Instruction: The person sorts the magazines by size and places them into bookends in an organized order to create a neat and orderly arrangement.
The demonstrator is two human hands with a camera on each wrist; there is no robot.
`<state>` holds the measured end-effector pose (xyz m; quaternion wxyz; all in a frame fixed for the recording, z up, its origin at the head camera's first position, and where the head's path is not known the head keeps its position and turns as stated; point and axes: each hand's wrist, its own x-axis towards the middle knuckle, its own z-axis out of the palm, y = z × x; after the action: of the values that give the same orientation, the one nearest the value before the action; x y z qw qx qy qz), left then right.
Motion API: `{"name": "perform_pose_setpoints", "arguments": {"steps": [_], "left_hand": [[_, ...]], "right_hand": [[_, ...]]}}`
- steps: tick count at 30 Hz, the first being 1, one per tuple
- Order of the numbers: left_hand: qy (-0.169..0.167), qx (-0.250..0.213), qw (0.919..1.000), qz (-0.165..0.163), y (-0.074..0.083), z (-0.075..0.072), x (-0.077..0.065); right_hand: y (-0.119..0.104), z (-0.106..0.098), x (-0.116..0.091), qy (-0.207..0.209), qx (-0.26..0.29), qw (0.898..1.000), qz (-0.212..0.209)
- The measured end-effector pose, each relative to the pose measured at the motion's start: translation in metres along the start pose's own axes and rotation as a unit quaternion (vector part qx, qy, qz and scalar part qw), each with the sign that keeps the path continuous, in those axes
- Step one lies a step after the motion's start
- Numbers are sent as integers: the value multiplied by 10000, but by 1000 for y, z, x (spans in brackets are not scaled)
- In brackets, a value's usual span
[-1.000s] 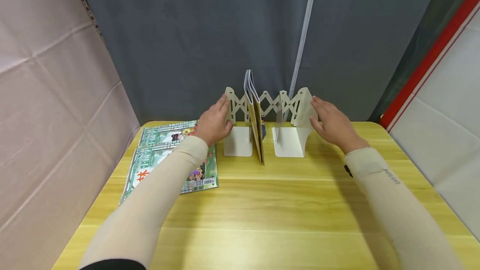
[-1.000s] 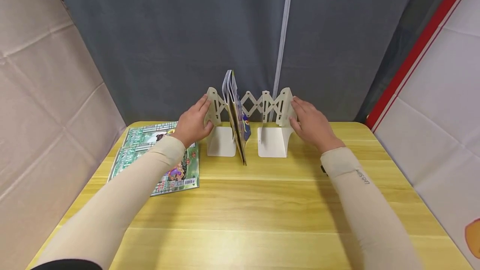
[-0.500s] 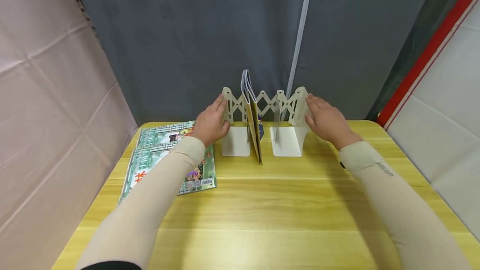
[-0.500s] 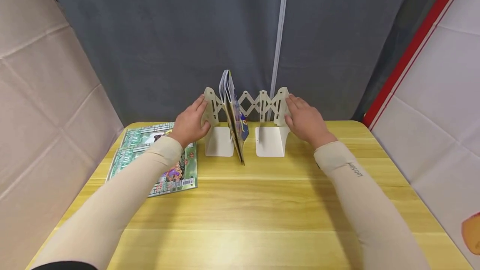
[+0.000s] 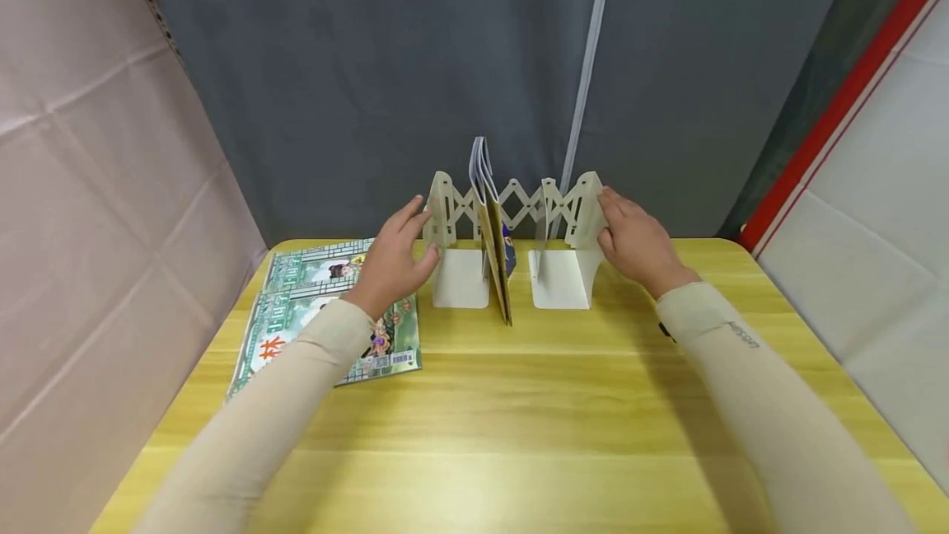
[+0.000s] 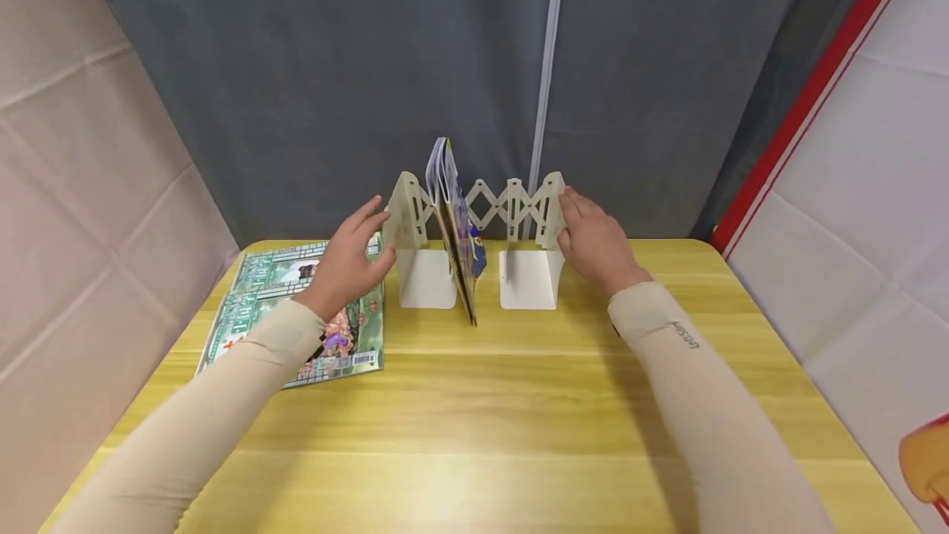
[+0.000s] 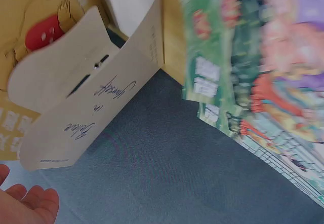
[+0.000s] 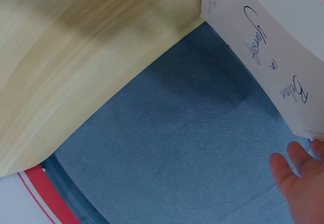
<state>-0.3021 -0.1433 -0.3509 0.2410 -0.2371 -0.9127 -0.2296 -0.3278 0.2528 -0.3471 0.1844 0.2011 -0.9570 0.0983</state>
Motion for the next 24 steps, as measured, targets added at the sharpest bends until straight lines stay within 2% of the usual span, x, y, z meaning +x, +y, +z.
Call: {"name": "perform_pose_setpoints", "arguments": {"steps": [4,9,12,17,20,24], "left_hand": [[-110,168,9997,157,-7,-9,-33],[-738,623,9947,353,-23,-8,-67],[-1333,1149,9830,515,-32,-4,-84],[-2298,1813,9530,783,-42,4,-104],[-2652,1814,9439,757,-45,8,-113],[-3082,1573,9373,422,-47,11,-124]], "right_hand": [[1,0,1,9,56,10000,46],[2,0,2,34,195,9997,114],[3,1,1,14,241,9996,138],[5,3,1,46,324,9993,190],[4,5,1,85,391,9989,232],[2,7,0,113,460,9986,222]]}}
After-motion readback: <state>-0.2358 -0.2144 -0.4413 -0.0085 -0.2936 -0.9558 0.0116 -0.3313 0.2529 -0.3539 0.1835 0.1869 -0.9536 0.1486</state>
